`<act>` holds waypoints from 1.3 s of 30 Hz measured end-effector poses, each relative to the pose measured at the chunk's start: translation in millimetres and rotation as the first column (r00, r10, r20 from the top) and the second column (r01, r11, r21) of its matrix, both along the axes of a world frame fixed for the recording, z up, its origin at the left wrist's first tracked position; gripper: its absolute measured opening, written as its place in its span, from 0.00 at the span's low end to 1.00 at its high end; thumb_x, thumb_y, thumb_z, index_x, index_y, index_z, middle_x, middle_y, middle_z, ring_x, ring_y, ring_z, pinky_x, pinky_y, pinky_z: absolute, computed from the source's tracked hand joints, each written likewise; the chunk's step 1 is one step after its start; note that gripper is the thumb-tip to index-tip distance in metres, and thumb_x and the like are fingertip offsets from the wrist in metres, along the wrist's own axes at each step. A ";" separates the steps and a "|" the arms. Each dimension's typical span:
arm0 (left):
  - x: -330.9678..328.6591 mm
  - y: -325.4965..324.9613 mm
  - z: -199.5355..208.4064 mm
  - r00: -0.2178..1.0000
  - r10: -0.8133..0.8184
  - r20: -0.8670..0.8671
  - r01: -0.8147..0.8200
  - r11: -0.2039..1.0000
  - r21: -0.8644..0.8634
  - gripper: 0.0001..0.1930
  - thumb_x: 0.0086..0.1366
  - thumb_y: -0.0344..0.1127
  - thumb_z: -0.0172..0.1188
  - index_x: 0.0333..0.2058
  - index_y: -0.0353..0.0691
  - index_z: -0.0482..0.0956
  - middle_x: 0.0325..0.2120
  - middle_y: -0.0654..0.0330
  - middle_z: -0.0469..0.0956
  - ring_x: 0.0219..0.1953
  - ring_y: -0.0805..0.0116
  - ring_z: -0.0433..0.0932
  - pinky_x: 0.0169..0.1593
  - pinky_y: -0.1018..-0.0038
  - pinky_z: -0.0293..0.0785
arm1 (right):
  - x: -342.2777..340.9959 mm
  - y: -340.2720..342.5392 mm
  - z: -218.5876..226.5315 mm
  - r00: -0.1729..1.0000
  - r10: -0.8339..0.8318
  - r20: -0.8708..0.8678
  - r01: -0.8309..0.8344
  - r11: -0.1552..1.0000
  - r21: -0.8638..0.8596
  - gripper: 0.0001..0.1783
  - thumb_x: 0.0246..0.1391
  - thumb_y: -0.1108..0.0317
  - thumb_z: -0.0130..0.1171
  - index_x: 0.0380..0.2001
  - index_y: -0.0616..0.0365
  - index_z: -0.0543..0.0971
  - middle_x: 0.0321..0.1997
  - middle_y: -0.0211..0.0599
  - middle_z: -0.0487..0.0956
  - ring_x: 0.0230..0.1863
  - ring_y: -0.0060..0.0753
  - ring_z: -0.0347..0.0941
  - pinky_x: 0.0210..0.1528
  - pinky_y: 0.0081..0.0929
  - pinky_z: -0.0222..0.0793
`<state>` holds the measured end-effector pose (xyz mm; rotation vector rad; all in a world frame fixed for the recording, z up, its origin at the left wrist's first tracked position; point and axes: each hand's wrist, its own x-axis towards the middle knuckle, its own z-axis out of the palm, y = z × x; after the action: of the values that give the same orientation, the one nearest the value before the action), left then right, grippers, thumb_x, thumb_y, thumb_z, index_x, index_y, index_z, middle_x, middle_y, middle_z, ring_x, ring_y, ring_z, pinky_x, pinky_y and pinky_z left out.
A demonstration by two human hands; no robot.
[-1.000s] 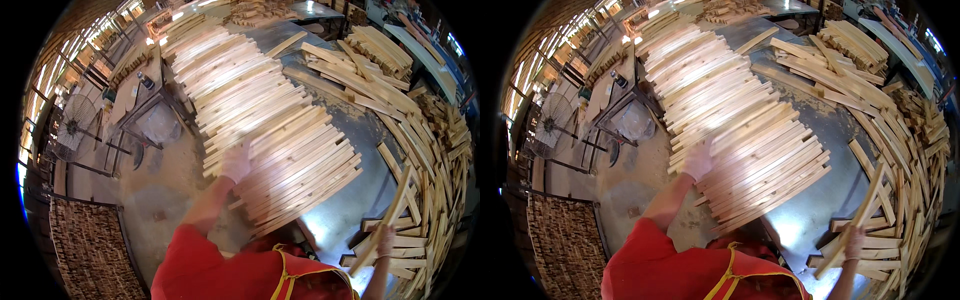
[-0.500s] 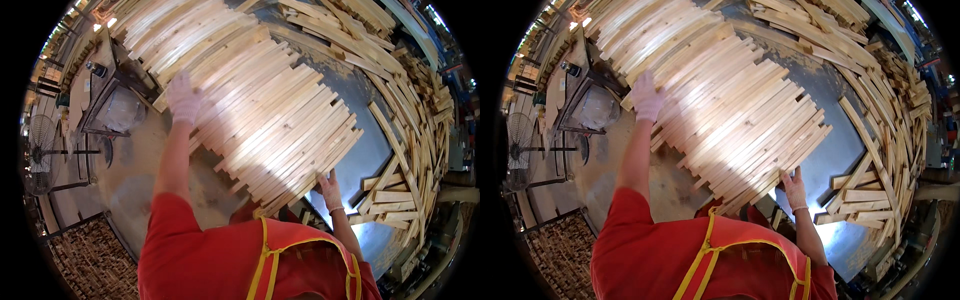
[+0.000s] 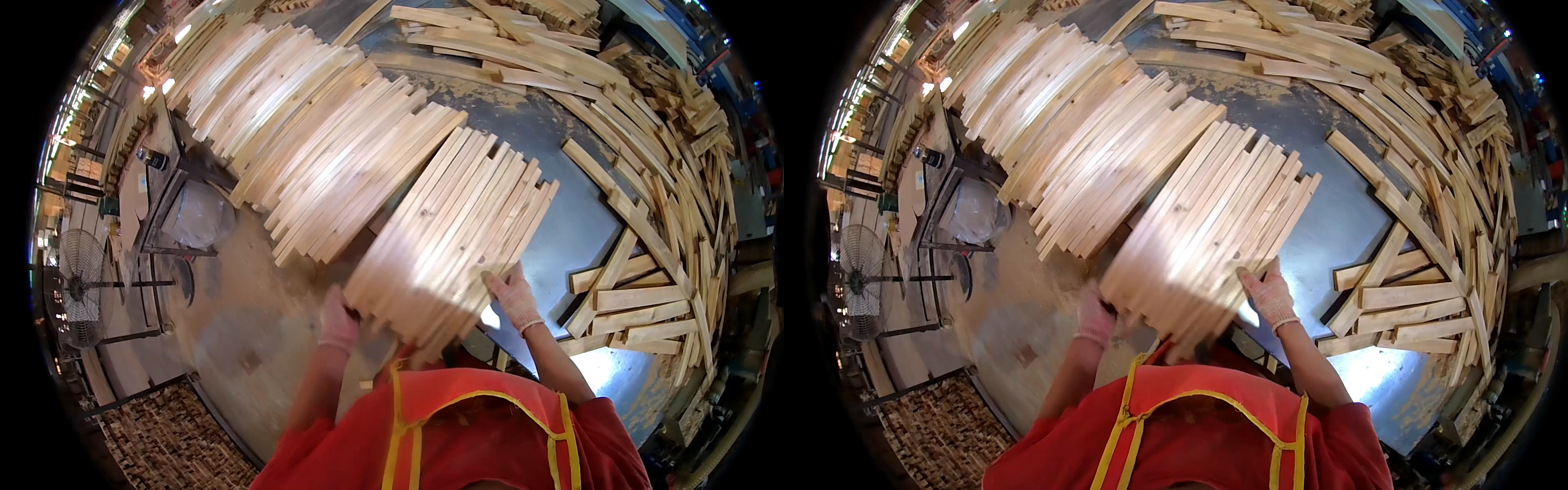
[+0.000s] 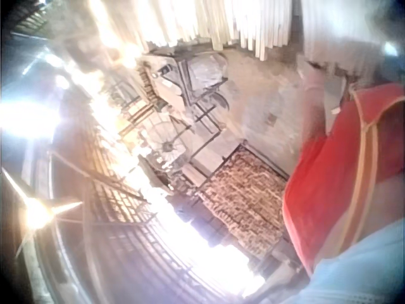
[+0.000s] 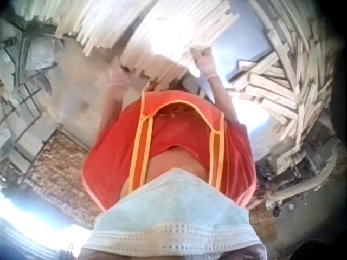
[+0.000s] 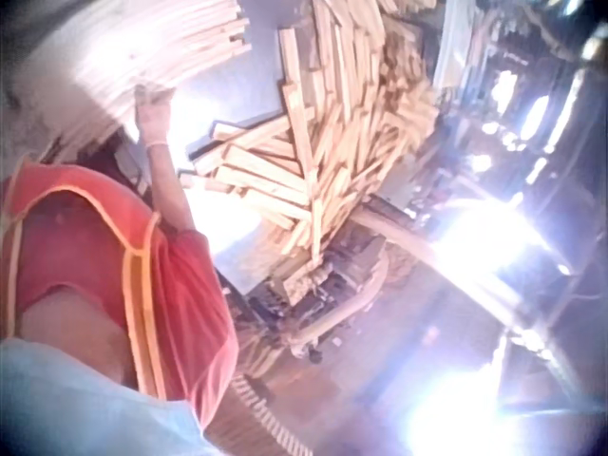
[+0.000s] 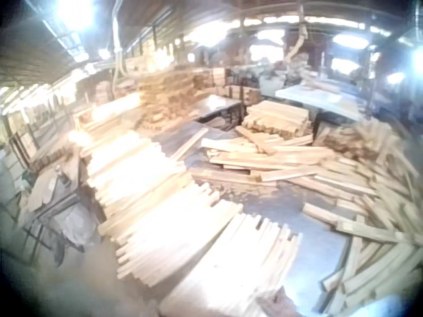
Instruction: The person picks up thin wooden planks from a pile on a metal table and stacks them neatly. They handle the planks one by one, aligning them into a growing stack on the left side of the table.
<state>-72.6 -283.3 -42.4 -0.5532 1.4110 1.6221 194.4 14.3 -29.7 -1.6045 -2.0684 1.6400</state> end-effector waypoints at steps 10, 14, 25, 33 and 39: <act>10.0 106.3 1.5 0.400 -0.821 -0.408 0.725 0.556 -0.407 0.52 0.66 0.57 0.67 0.80 0.41 0.51 0.64 0.41 0.78 0.66 0.48 0.78 0.69 0.64 0.70 | 51.4 63.2 -9.9 0.990 0.085 0.113 -0.075 0.993 -0.093 0.38 0.59 0.45 0.69 0.63 0.62 0.75 0.42 0.43 0.87 0.41 0.37 0.83 0.49 0.38 0.78; 16.6 129.2 -6.6 0.340 -0.809 -0.480 0.772 0.531 -0.349 0.60 0.61 0.53 0.74 0.81 0.42 0.43 0.62 0.36 0.78 0.64 0.45 0.79 0.68 0.63 0.71 | 51.6 57.8 -24.3 0.982 -0.152 -0.109 0.121 0.961 -0.249 0.32 0.57 0.51 0.73 0.57 0.61 0.79 0.38 0.33 0.85 0.34 0.27 0.78 0.39 0.32 0.76; -229.0 151.1 118.5 0.308 -0.601 -0.737 0.788 0.595 -0.156 0.51 0.64 0.44 0.74 0.77 0.31 0.55 0.69 0.37 0.70 0.73 0.48 0.67 0.76 0.65 0.60 | -159.4 7.6 89.8 0.841 -0.275 -0.467 0.117 0.933 -0.339 0.25 0.61 0.56 0.69 0.54 0.59 0.79 0.44 0.33 0.83 0.40 0.27 0.79 0.43 0.30 0.78; -347.0 141.4 127.3 -0.415 -0.909 0.036 0.081 -0.076 -0.994 0.38 0.74 0.68 0.51 0.67 0.43 0.76 0.65 0.51 0.73 0.69 0.52 0.71 0.68 0.53 0.70 | -282.7 -28.6 31.7 0.933 -0.149 -0.327 -0.021 0.885 -0.465 0.24 0.63 0.55 0.71 0.56 0.53 0.76 0.42 0.28 0.83 0.38 0.24 0.78 0.39 0.30 0.77; -414.2 115.9 82.1 -0.150 -0.923 -0.354 0.118 0.339 -0.933 0.44 0.67 0.60 0.64 0.74 0.40 0.63 0.71 0.45 0.68 0.71 0.46 0.70 0.71 0.55 0.68 | -287.8 -32.0 22.3 0.927 -0.296 -0.228 0.162 0.868 -0.469 0.30 0.62 0.55 0.73 0.58 0.60 0.73 0.39 0.35 0.82 0.38 0.28 0.79 0.39 0.34 0.79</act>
<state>-486.8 -167.3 39.8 1.1060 2.6276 0.2897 -93.4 -17.8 -7.5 -1.5151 -1.3623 2.2044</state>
